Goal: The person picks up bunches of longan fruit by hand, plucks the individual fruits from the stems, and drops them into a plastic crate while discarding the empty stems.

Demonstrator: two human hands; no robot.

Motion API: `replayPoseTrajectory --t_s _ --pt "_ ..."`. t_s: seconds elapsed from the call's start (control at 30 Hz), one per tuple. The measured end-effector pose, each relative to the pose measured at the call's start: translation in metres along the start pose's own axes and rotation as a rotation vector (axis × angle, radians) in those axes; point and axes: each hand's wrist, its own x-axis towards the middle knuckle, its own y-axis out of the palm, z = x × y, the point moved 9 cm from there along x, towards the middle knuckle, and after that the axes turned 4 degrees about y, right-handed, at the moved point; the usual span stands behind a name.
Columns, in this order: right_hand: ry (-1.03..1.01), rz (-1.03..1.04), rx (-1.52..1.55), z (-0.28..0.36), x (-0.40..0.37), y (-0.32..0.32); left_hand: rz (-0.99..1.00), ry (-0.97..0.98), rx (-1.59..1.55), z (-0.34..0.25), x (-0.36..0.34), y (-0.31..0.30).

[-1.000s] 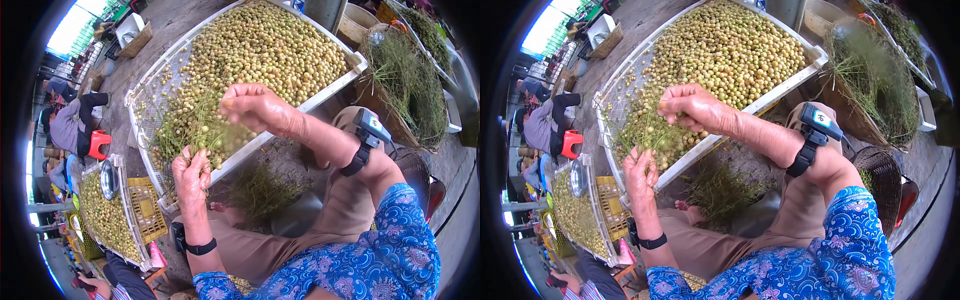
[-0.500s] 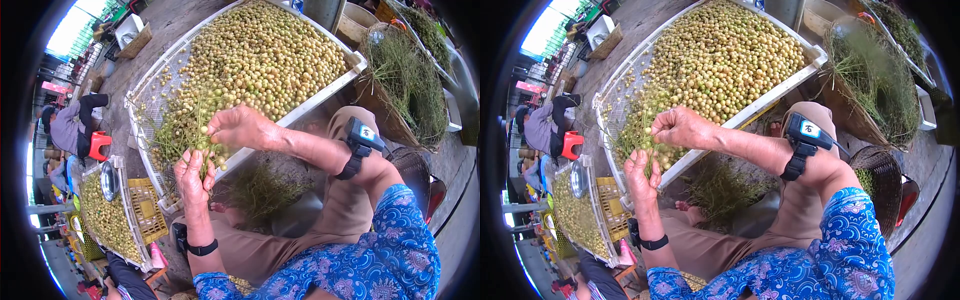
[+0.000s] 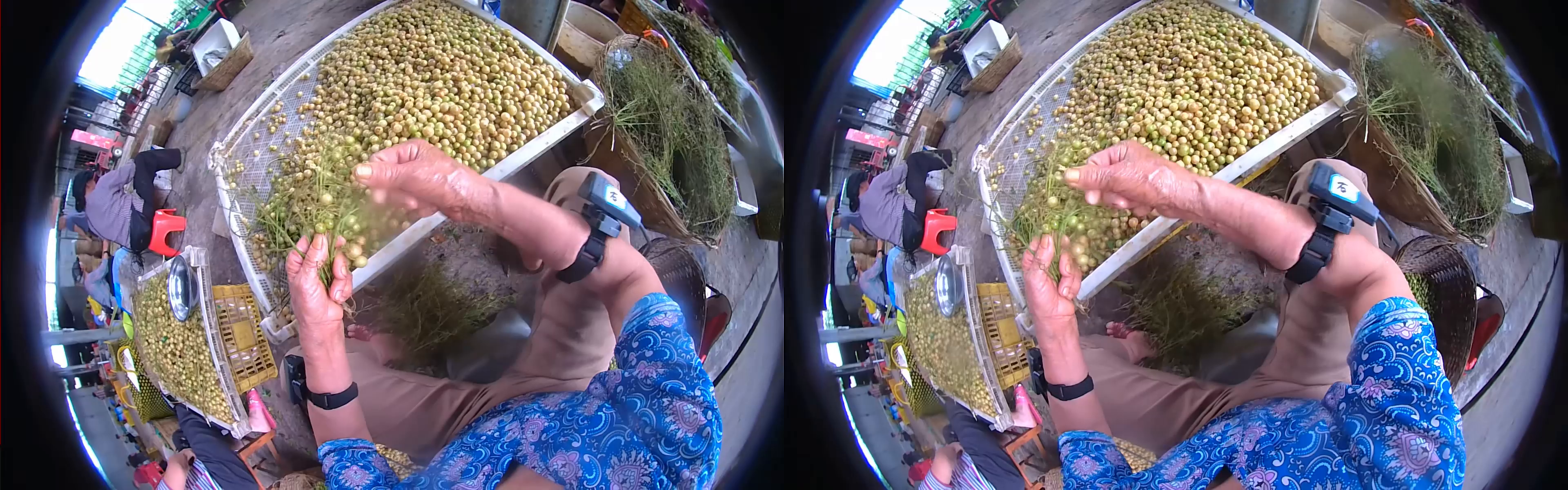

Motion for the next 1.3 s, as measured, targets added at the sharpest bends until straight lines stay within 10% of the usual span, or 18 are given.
replayPoseTrajectory --t_s 0.37,0.57,0.9,1.1,1.3 --pt "-0.584 -0.102 -0.907 0.044 -0.041 0.040 0.062 0.080 0.101 0.005 0.003 0.005" --pt "-0.373 -0.265 -1.033 0.017 -0.014 0.029 0.031 0.114 0.104 0.010 0.004 0.015" --pt "-0.688 -0.269 -1.302 0.034 -0.024 0.055 0.087 0.164 0.368 -0.004 -0.002 0.019" --pt "-0.464 -0.203 -1.102 0.019 0.001 0.036 0.070 0.166 0.478 -0.005 -0.004 0.020" --pt "0.192 0.269 -0.292 -0.022 -0.003 0.045 0.018 0.038 0.273 0.006 0.001 0.005"
